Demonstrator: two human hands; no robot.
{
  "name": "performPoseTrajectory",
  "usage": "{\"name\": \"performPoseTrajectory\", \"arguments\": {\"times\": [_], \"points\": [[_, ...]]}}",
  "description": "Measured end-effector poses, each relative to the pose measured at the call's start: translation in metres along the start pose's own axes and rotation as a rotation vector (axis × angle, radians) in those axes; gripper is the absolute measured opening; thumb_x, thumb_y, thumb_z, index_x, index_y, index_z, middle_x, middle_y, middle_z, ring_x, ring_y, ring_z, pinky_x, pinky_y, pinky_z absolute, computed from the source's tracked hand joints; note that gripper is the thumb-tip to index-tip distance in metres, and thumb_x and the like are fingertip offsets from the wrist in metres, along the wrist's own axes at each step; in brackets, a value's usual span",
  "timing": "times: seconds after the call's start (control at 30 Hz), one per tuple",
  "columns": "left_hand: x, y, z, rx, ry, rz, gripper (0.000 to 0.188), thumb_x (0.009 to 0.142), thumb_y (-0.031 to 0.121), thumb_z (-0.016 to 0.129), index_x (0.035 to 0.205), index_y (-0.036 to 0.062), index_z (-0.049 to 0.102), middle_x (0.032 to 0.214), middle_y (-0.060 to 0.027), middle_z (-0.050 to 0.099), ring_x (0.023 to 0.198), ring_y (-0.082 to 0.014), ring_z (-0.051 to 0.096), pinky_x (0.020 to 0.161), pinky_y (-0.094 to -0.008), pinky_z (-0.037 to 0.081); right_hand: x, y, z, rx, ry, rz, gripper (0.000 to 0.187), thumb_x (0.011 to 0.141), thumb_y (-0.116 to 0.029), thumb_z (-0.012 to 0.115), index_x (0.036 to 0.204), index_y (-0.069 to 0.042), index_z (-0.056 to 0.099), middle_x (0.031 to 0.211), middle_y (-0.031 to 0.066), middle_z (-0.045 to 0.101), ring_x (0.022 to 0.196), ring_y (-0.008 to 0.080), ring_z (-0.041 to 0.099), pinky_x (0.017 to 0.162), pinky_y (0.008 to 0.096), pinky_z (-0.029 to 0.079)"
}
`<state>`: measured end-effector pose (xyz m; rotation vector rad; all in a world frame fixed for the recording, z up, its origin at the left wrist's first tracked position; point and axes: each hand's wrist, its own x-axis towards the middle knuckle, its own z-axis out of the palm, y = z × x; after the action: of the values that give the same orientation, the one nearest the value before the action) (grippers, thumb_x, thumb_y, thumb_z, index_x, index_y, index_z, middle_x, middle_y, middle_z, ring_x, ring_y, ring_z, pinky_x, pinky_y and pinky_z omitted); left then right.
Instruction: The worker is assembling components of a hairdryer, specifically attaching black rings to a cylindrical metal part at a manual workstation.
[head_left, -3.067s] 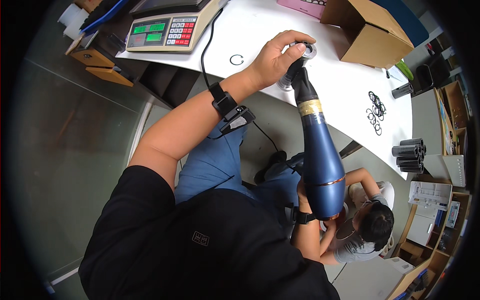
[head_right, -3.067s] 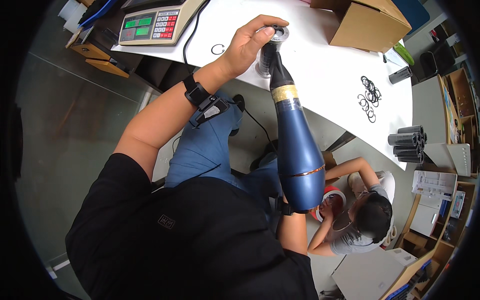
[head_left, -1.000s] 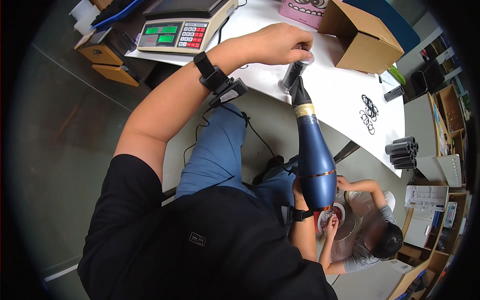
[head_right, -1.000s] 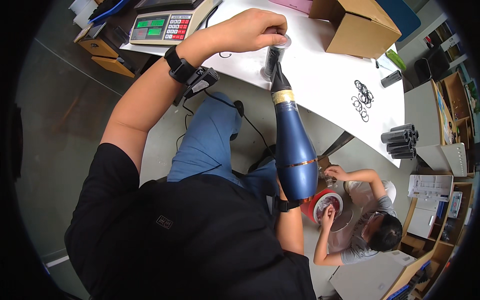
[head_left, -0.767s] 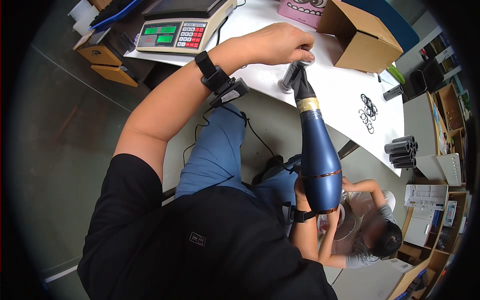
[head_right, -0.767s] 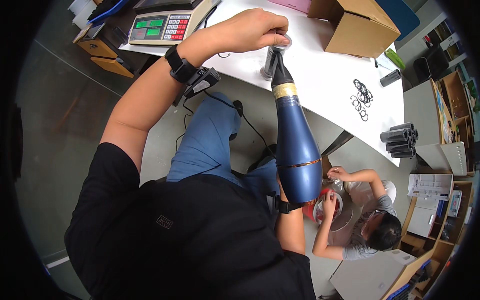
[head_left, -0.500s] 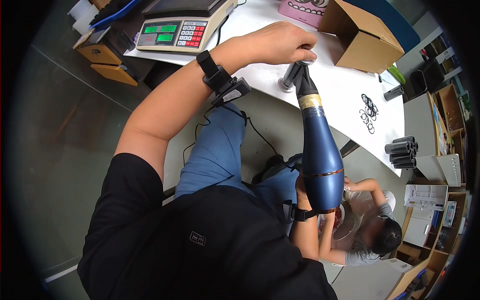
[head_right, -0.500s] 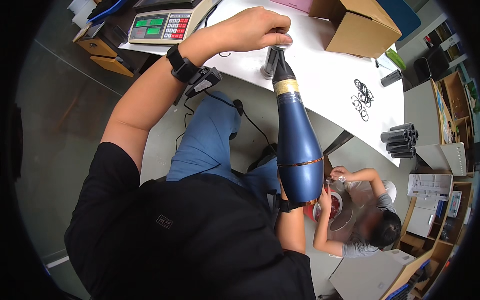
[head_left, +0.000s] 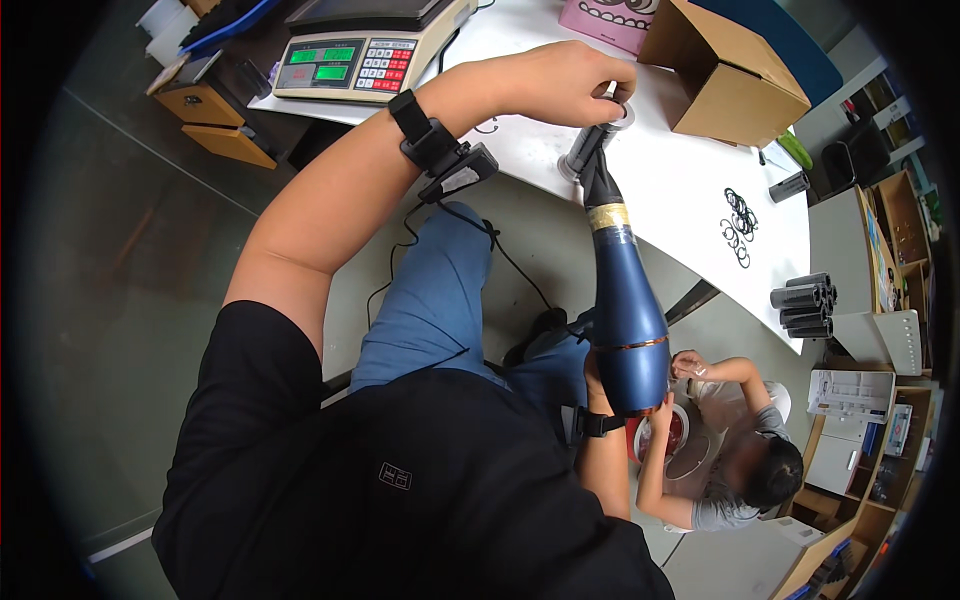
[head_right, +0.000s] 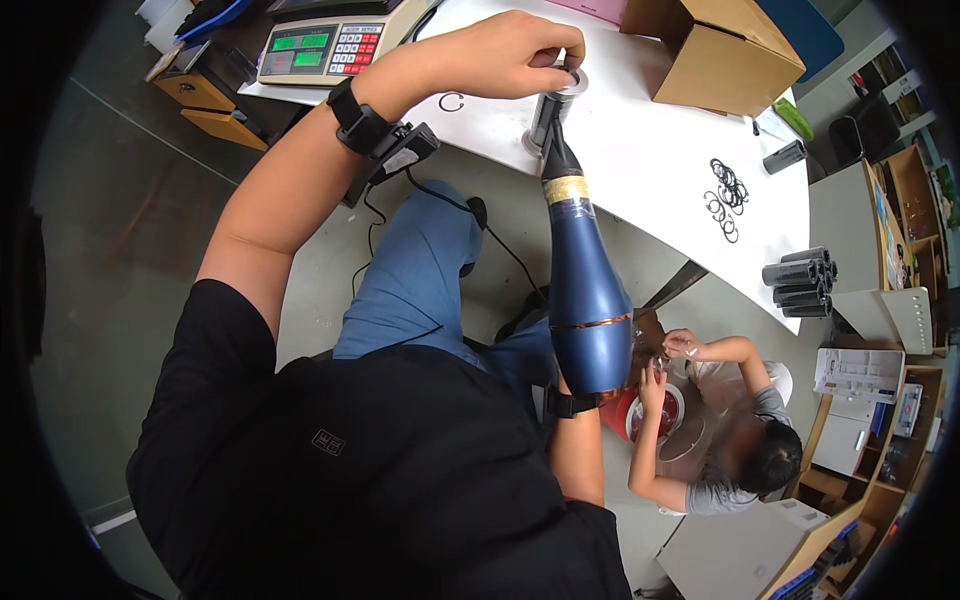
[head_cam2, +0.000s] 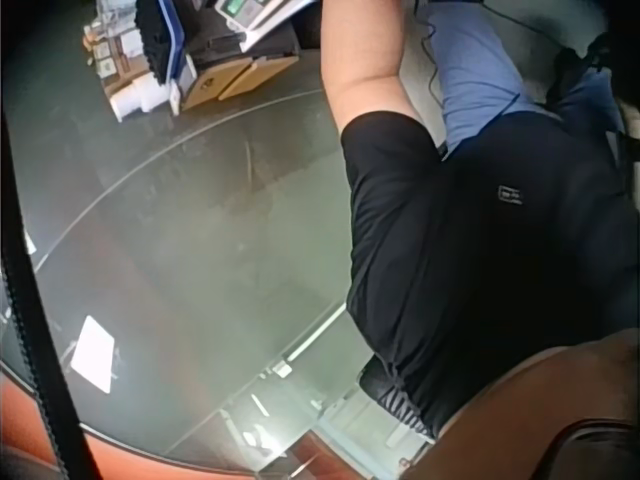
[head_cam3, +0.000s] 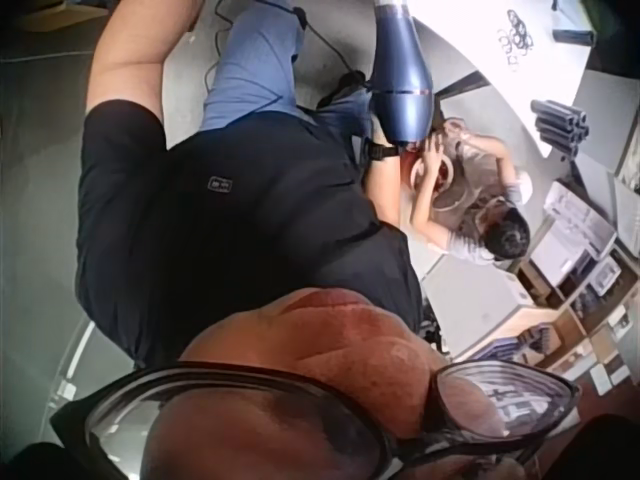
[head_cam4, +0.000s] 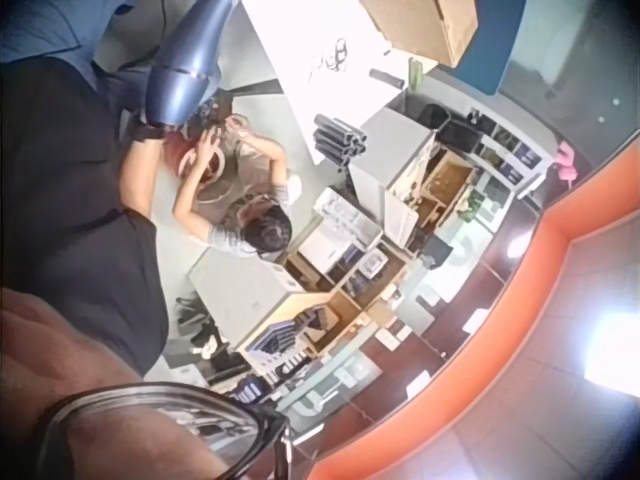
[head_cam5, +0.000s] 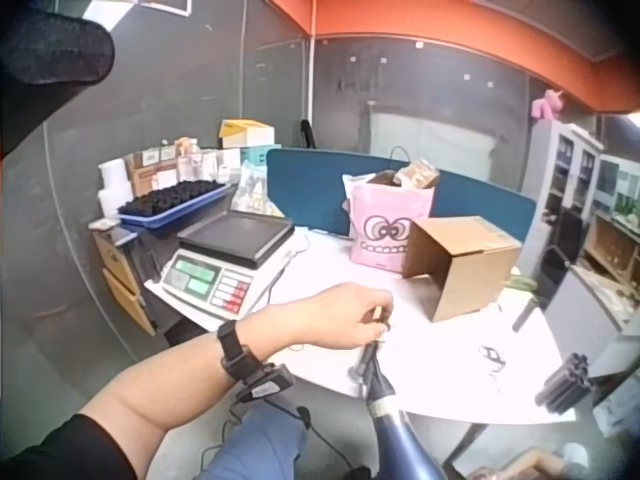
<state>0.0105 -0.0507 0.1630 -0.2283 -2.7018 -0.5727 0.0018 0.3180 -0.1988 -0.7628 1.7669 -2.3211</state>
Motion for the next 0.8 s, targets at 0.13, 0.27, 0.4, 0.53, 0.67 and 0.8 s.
{"name": "performPoseTrajectory", "arguments": {"times": [0.13, 0.27, 0.4, 0.53, 0.67, 0.8], "points": [[-0.001, -0.02, 0.0, 0.016, -0.024, 0.107, 0.028, 0.1, 0.033, 0.064, 0.097, 0.0058, 0.064, 0.084, -0.0136, 0.068, 0.079, -0.0328, 0.066, 0.072, -0.0456, 0.049, 0.004, -0.038, 0.02, 0.191, -0.009, -0.016, 0.047, 0.103, -0.007, 0.058, 0.149, -0.001, 0.046, 0.149, 0.0138, 0.053, 0.133, 0.0255, 0.054, 0.115, 0.0382, 0.044], [0.0, 0.003, -0.009, 0.146, -0.083, 0.091, 0.028, 0.101, 0.034, 0.064, 0.095, 0.0062, 0.063, 0.085, -0.0122, 0.068, 0.081, -0.0343, 0.065, 0.075, -0.0463, 0.05, 0.005, -0.066, 0.023, 0.978, -0.043, 0.154, 0.05, 0.1, 0.0, 0.06, 0.148, 0.0, 0.047, 0.147, 0.0143, 0.054, 0.131, 0.0261, 0.055, 0.113, 0.0374, 0.046], [0.005, -0.002, 0.001, 0.239, 0.022, 0.249, 0.032, 0.101, 0.037, 0.063, 0.093, 0.006, 0.061, 0.082, -0.012, 0.065, 0.082, -0.0361, 0.064, 0.075, -0.0468, 0.05, -0.001, -0.055, 0.023, 0.603, 0.165, 0.202, 0.053, 0.096, 0.003, 0.063, 0.147, 0.001, 0.049, 0.146, 0.0153, 0.056, 0.131, 0.0263, 0.056, 0.112, 0.0368, 0.046], [0.006, -0.001, 0.004, 0.203, 0.077, 0.269, 0.035, 0.102, 0.038, 0.062, 0.089, 0.0055, 0.06, 0.079, -0.0125, 0.062, 0.08, -0.0365, 0.063, 0.076, -0.0472, 0.05, 0.013, -0.059, 0.012, -0.86, 0.056, -0.459, 0.056, 0.095, 0.001, 0.067, 0.147, 0.002, 0.048, 0.146, 0.0162, 0.055, 0.132, 0.0265, 0.055, 0.112, 0.0365, 0.046], [0.008, 0.001, 0.0, 0.219, -0.026, 0.17, 0.038, 0.102, 0.039, 0.06, 0.086, 0.0051, 0.06, 0.079, -0.0127, 0.062, 0.08, -0.036, 0.063, 0.075, -0.0471, 0.05, 0.001, -0.061, 0.023, 0.497, 0.259, 0.27, 0.057, 0.094, 0.0, 0.068, 0.147, 0.002, 0.048, 0.146, 0.017, 0.056, 0.132, 0.0275, 0.055, 0.112, 0.0365, 0.045], [0.007, 0.002, 0.001, 0.158, -0.019, 0.125, 0.039, 0.102, 0.039, 0.06, 0.082, 0.0054, 0.059, 0.077, -0.012, 0.062, 0.078, -0.0356, 0.063, 0.074, -0.047, 0.05, -0.004, -0.052, 0.021, 0.412, 0.135, 0.204, 0.059, 0.093, 0.0, 0.068, 0.148, 0.002, 0.047, 0.147, 0.0171, 0.055, 0.134, 0.0287, 0.054, 0.114, 0.038, 0.044]]}}
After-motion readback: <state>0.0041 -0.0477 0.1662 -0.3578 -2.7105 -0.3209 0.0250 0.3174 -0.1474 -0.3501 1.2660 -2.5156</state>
